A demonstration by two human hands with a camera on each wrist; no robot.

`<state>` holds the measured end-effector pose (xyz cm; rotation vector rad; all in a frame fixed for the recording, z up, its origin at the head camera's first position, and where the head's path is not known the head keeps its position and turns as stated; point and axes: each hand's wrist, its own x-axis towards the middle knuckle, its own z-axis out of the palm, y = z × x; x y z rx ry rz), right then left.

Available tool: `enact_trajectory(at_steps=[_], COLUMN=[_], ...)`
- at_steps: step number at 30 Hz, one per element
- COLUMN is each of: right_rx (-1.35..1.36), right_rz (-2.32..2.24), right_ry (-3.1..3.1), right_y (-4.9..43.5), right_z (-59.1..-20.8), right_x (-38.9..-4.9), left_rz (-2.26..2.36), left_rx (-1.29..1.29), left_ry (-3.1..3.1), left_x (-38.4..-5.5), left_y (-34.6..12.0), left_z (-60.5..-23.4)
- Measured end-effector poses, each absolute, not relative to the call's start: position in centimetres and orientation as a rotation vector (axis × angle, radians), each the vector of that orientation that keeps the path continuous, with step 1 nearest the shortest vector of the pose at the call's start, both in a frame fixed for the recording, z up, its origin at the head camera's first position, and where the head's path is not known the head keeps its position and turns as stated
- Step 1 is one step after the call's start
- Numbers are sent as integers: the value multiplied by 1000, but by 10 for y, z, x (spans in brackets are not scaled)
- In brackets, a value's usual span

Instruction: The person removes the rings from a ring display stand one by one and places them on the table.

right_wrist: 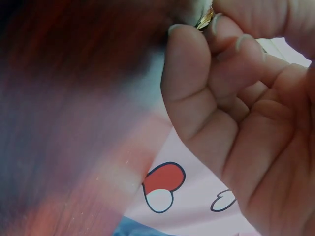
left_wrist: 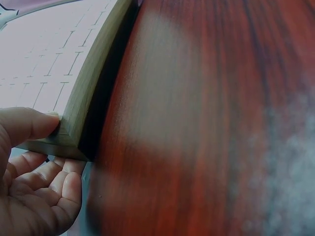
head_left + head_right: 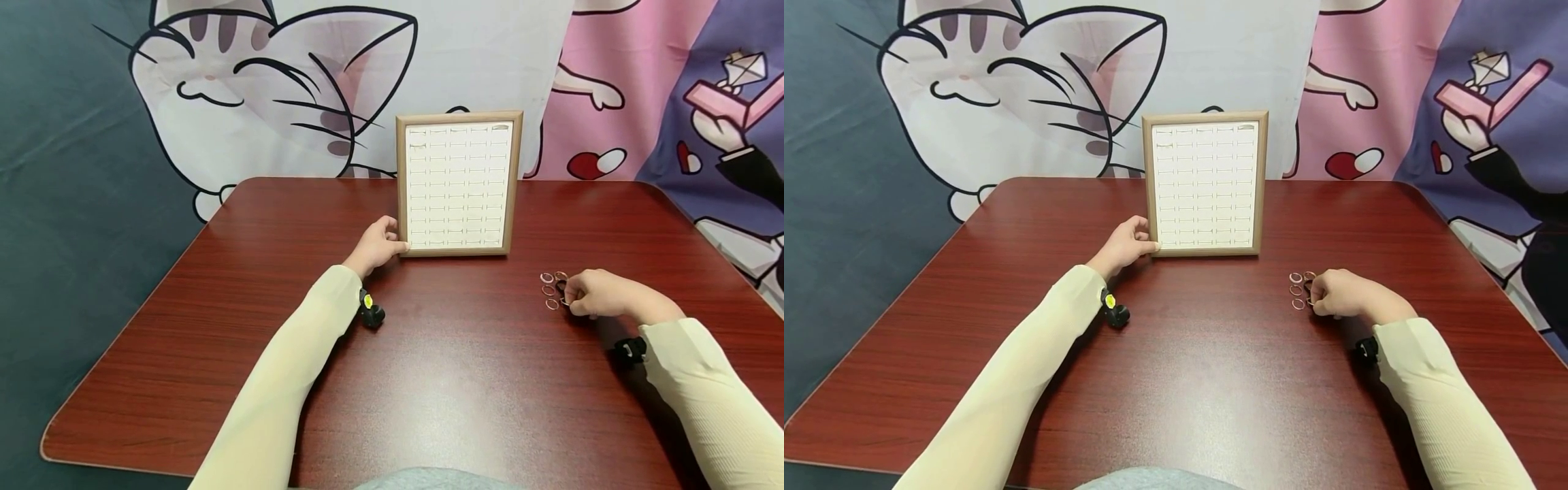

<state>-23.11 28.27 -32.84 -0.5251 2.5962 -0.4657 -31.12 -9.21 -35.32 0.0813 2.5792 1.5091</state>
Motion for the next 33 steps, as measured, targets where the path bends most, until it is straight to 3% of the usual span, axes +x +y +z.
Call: enact_trajectory(at_steps=[33], right_rx=[-520], right_rz=[-422], right_ry=[2604], right_y=[280], right_z=[-327], right_x=[-231], left_rz=[1512], left_rx=[87], left_ry=[2559], left_x=[-312], left_y=[-94], left_z=[-351])
